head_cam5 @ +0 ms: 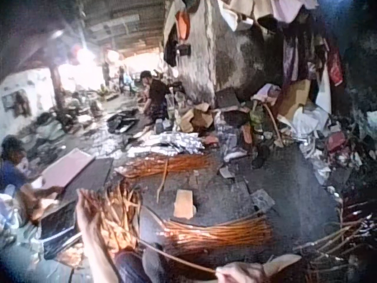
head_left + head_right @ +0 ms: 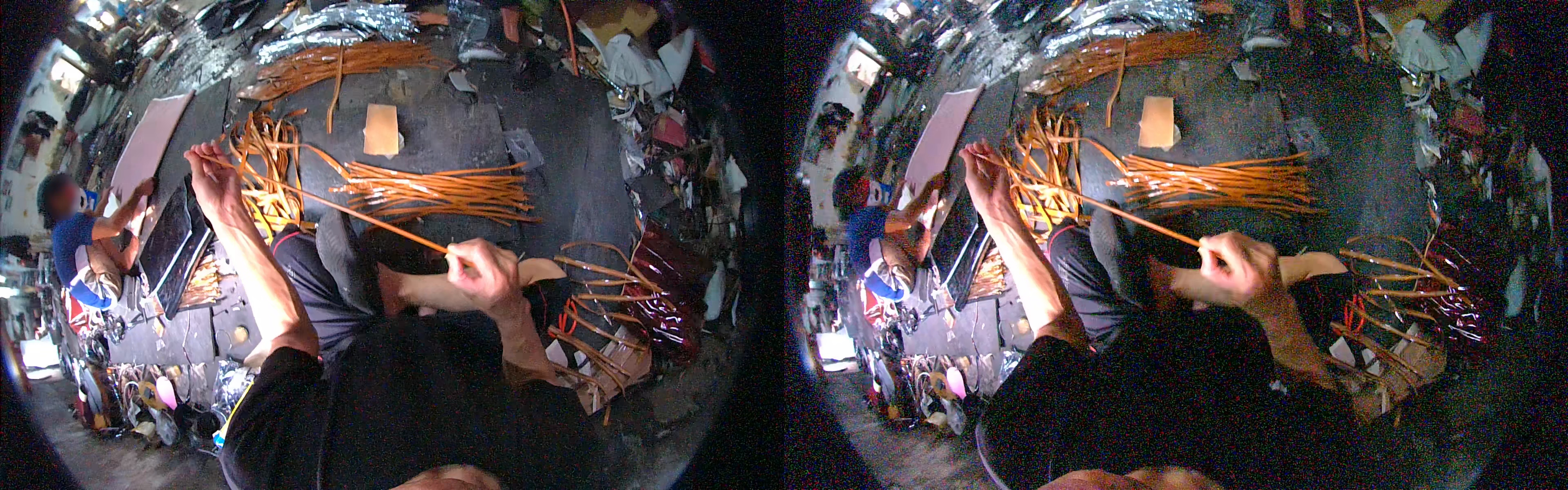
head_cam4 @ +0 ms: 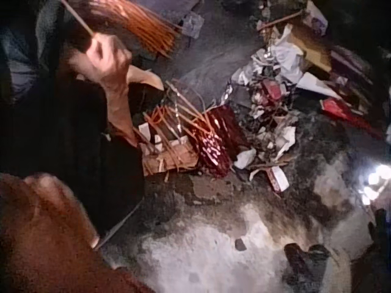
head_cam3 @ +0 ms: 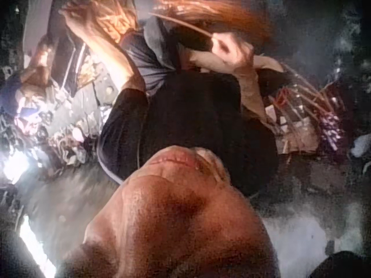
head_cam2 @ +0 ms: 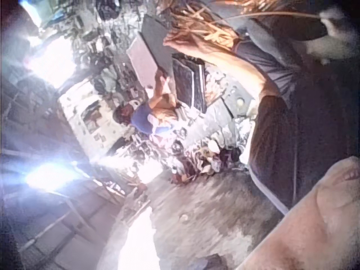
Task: The person sits on the floor and repeatedly picks up thin copper wires, straightens them by hand, and places them into a neat pile. The person handles the wires one at a time, occasionally adjusting the pile.
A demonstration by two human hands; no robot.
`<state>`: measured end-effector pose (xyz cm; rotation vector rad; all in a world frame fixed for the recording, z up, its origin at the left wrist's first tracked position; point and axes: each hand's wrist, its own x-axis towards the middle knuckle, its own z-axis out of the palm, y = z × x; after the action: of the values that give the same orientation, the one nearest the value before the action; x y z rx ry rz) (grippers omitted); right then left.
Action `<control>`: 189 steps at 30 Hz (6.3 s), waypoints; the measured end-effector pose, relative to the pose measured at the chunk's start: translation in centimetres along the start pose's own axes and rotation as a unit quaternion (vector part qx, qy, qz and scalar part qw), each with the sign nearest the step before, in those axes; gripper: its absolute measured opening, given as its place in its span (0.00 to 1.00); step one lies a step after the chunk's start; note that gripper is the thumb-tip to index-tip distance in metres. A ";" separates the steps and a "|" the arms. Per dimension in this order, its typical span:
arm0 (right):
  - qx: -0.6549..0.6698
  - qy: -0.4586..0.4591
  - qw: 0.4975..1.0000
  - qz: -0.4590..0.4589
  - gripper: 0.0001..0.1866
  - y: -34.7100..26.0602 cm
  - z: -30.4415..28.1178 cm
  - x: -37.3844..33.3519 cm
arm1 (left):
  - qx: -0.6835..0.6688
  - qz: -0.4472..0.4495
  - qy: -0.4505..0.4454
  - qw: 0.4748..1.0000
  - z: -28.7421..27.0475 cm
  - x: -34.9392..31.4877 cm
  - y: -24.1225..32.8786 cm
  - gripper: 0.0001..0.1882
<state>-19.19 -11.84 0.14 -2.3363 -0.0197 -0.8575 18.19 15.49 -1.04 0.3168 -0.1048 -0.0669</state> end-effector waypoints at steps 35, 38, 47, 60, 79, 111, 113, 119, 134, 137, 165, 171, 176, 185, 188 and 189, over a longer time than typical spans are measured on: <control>0.064 -0.132 0.941 0.306 0.06 6.0 -2.4 1.2 | 0.555 -0.313 -0.476 0.606 0.9 -15.1 -16.6 0.10; 0.026 -0.067 0.950 0.305 0.05 8.7 -6.1 -1.0 | 0.595 -0.270 -0.457 0.603 0.8 -12.2 -14.2 0.09; 0.001 -0.009 0.929 0.369 0.10 11.8 -13.1 -1.8 | 0.722 -0.265 -0.321 0.552 1.7 -6.5 -5.3 0.11; -0.132 -0.035 0.925 0.354 0.18 17.7 -7.3 -3.9 | 0.861 0.008 -0.177 0.477 -20.0 10.4 -21.4 0.26; -0.071 -0.046 0.934 0.346 0.15 16.2 -6.7 -2.1 | 0.543 0.070 -0.388 0.742 8.6 0.8 -34.3 0.06; 0.122 0.144 0.981 0.052 0.09 -1.3 2.6 12.7 | 0.263 -0.075 -0.245 0.930 13.5 -16.5 -17.3 0.08; 0.095 0.194 0.976 -0.021 0.09 -0.7 3.2 12.5 | 0.196 -0.079 -0.225 0.951 14.4 -17.4 -17.5 0.08; 0.035 0.112 0.992 -0.056 0.11 0.1 2.4 10.6 | 0.130 -0.066 -0.142 0.979 13.8 -15.2 -16.2 0.10; -0.016 0.016 0.997 -0.073 0.16 1.3 0.6 5.9 | 0.093 0.002 -0.078 0.993 10.2 -7.9 -11.1 0.11; -0.012 0.007 0.998 -0.059 0.16 1.8 0.2 4.5 | 0.066 -0.002 -0.071 0.995 8.7 -5.7 -9.2 0.09; -0.037 -0.055 0.998 0.015 0.09 2.8 -1.9 0.0 | 0.142 -0.035 -0.055 0.988 -5.9 5.5 -1.3 0.12; -0.031 -0.092 0.995 0.032 0.06 3.3 -1.4 0.2 | 0.187 0.022 0.041 0.981 -5.8 2.0 -0.9 0.12; 0.053 -0.141 0.985 0.082 0.05 4.6 1.5 -0.3 | 0.290 0.030 0.034 0.956 -10.5 0.0 2.6 0.12; 0.075 -0.156 0.982 0.071 0.05 5.7 5.7 -0.7 | 0.822 0.052 -0.157 0.545 -5.7 -9.7 -2.4 0.20; 0.090 -0.164 0.973 0.134 0.06 5.5 5.7 -0.7 | 0.665 -0.110 -0.487 0.555 0.6 -15.7 -10.7 0.20; 0.063 -0.164 0.976 0.130 0.07 5.5 5.4 -0.5 | 0.629 -0.194 -0.499 0.563 0.7 -16.8 -12.3 0.21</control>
<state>-15.29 -12.98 -6.42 -2.2702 0.0889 -0.3293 0.82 4.96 -5.83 1.7585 -1.2810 -0.6395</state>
